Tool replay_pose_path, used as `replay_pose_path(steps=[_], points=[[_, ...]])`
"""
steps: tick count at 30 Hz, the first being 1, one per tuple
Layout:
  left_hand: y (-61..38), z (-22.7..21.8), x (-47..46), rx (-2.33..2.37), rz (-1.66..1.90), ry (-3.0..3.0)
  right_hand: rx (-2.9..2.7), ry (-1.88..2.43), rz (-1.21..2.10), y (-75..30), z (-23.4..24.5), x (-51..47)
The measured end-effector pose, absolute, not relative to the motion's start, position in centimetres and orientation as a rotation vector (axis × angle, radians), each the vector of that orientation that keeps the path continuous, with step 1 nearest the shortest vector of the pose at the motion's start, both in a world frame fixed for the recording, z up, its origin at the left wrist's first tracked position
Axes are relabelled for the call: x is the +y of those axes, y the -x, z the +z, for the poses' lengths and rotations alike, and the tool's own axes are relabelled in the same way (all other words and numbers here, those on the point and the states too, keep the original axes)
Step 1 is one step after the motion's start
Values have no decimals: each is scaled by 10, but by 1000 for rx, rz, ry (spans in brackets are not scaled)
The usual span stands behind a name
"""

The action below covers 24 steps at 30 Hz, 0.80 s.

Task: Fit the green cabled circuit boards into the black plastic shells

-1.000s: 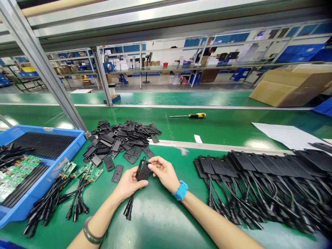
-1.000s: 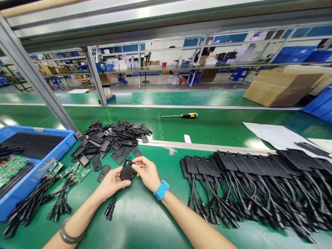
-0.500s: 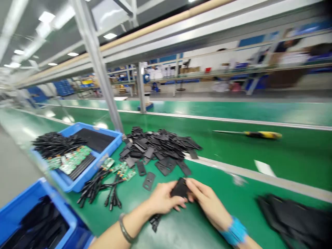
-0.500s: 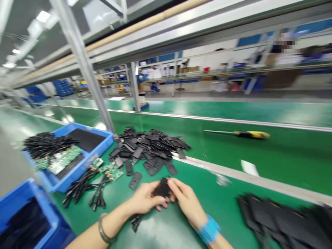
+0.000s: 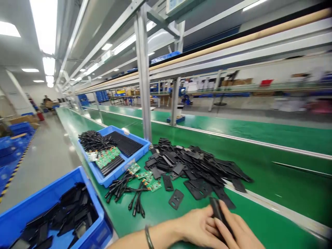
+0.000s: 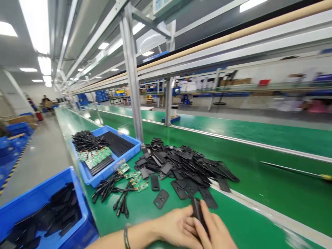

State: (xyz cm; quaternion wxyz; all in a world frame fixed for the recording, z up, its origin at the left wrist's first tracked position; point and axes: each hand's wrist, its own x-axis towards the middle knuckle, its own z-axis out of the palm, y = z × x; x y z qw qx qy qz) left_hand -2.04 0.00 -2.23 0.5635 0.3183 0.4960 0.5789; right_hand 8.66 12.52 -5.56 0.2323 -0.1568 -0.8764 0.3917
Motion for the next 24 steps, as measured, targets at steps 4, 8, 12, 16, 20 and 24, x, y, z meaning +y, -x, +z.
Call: replay_pose_path(steps=[4,8,12,16,20,24], points=[[15,4,-11,1219,1417,-817,-2493,403,1047,-98,4,118],[27,18,-11,1366,1339,-854,-2611,614,698,-118,45,147],[35,11,-5,1367,1250,-946,-2719,1082,192,-155,62,185],[37,3,-3,1403,1225,-968,-2686,1395,-46,-193,63,220],[39,2,-2,1416,1208,-976,-2616,1617,-219,-222,54,246],[40,3,-2,1411,1174,-1019,-2549,1721,-381,-237,48,250]])
